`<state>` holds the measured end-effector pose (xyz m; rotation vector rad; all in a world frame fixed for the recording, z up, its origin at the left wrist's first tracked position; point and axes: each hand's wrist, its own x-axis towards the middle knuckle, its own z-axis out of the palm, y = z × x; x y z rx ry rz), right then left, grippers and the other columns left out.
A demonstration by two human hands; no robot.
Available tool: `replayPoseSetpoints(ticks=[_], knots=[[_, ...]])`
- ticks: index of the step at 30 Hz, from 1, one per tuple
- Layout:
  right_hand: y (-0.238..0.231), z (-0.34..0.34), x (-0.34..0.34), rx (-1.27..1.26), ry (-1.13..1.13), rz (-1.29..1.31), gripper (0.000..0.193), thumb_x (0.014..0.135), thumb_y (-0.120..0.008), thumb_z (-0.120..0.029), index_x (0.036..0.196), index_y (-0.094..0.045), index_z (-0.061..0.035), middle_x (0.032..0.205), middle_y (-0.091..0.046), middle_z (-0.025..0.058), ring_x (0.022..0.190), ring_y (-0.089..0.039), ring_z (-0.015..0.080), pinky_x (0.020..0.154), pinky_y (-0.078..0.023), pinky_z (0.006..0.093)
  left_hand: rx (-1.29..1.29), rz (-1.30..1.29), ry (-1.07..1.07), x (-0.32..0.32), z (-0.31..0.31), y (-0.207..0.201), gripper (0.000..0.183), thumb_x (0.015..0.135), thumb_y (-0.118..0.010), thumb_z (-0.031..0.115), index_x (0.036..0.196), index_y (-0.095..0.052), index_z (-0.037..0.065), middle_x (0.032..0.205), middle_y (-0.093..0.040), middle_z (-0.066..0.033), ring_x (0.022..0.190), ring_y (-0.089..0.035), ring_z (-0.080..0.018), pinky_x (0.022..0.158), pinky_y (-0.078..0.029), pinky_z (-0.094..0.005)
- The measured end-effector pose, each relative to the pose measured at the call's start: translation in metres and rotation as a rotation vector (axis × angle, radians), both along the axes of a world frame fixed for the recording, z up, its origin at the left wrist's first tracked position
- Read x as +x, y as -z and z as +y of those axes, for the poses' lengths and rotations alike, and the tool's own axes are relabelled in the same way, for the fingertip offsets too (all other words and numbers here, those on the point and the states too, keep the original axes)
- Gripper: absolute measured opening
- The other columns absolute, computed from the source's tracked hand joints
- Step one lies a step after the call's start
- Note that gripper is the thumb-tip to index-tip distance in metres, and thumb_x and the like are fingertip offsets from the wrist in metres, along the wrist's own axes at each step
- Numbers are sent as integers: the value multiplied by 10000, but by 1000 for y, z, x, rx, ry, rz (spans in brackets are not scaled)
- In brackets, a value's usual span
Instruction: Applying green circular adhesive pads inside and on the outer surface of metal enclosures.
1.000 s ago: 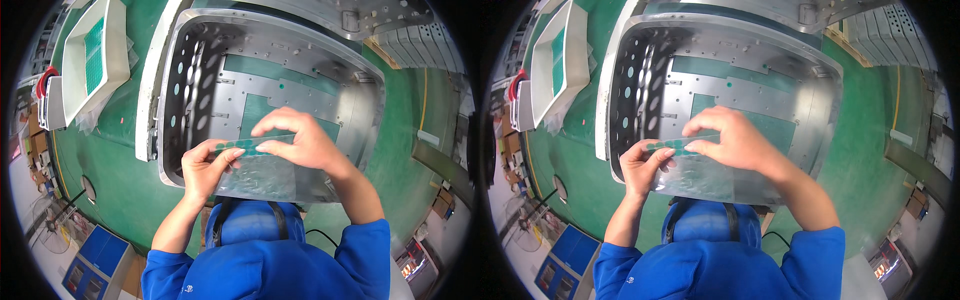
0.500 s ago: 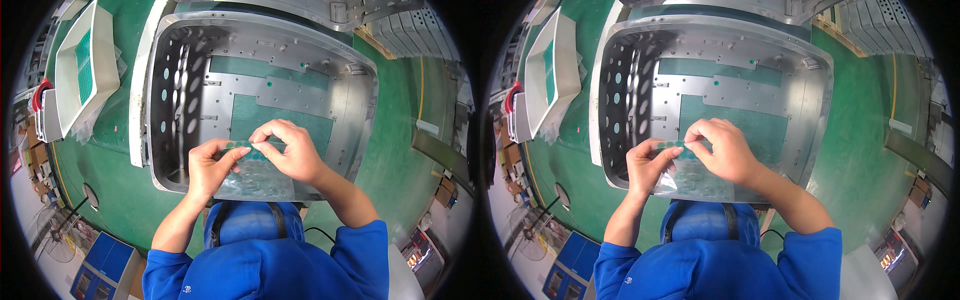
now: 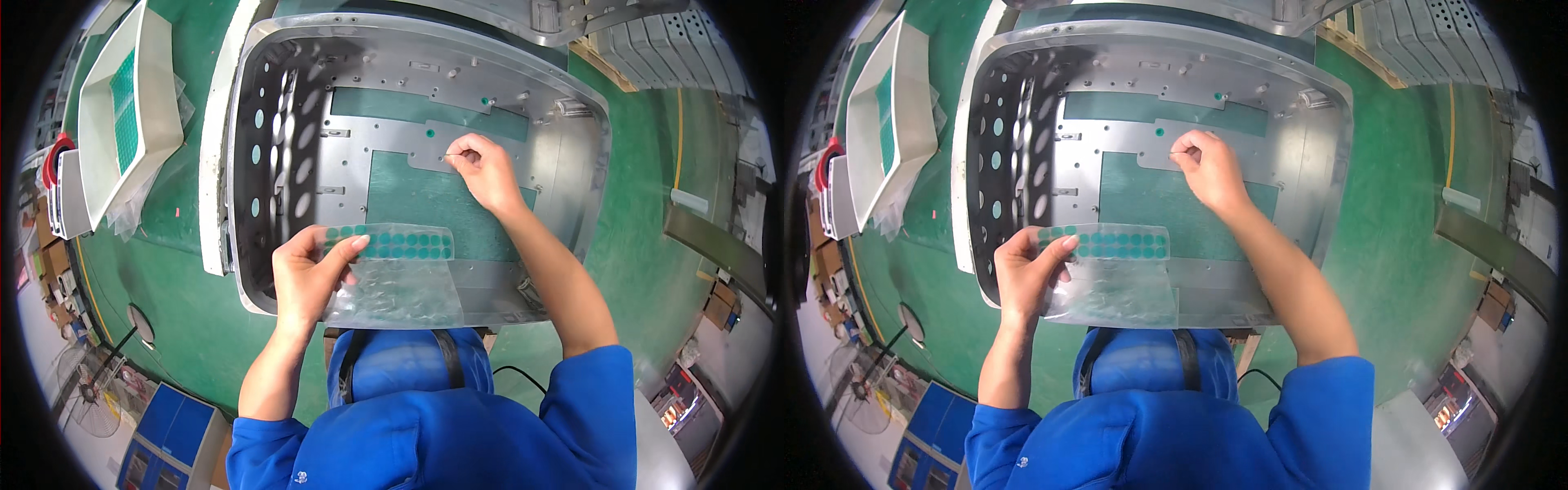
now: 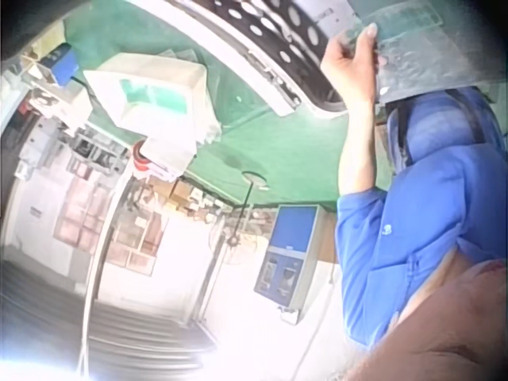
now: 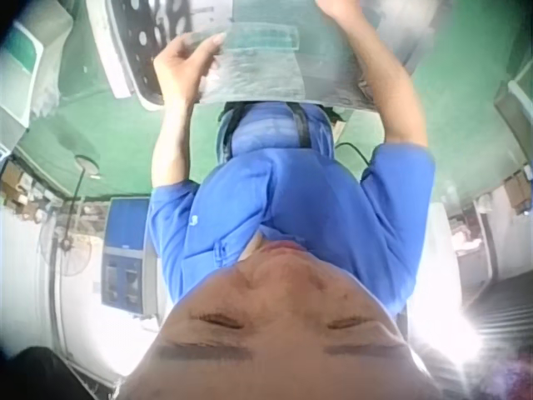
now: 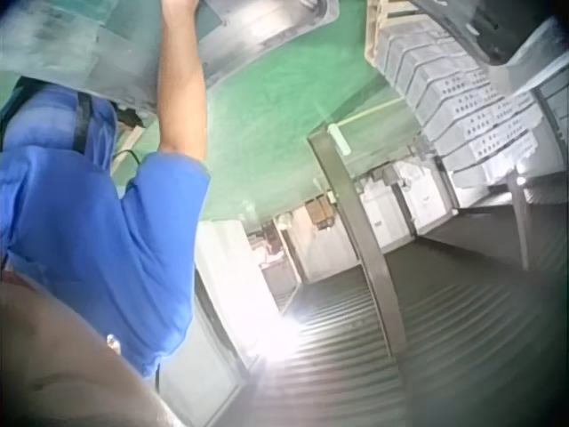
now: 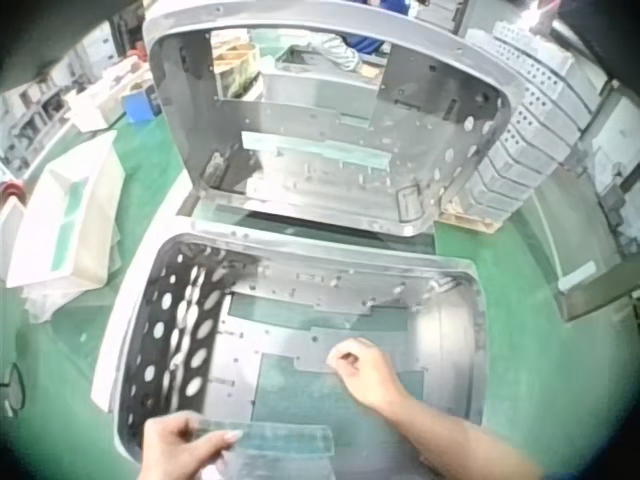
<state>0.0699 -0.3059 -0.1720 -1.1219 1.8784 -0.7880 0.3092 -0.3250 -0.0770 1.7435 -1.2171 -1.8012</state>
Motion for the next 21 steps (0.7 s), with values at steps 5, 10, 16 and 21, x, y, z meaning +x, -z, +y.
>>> replayPoseSetpoints(ticks=[5, 10, 16, 21], knots=[[21, -3, -5, 103, -113, 145, 43, 731, -592, -76, 773, -588, -64, 794, -521, 58, 722, -531, 198, 678, -428, 320, -3, 30, -41, 7, 5, 0, 173, 711, -706, 95, 735, -578, -19, 589, -567, -31, 430, -509, -63, 379, -347, -166], [23, -6, -4, 155, -155, 234, 37, 735, -585, -99, 767, -597, -84, 815, -522, 50, 765, -531, 206, 688, -424, 334, -2, 45, -45, 10, 9, 3, 171, 711, -708, 95, 722, -575, -12, 582, -564, -29, 427, -508, -61, 376, -345, -165], [24, -5, -6, 173, -165, 247, 44, 746, -581, -121, 771, -608, -97, 830, -527, 44, 781, -538, 206, 700, -426, 337, -18, 41, -44, 10, 10, 5, 168, 712, -707, 96, 715, -575, -9, 574, -562, -27, 426, -509, -61, 374, -342, -165], [17, -9, -2, 223, -169, 284, 48, 748, -582, -128, 773, -610, -98, 856, -535, 48, 813, -544, 216, 712, -428, 351, -29, 54, -50, 10, 10, 8, 169, 710, -708, 95, 705, -573, -6, 573, -565, -30, 425, -510, -62, 371, -339, -166]])
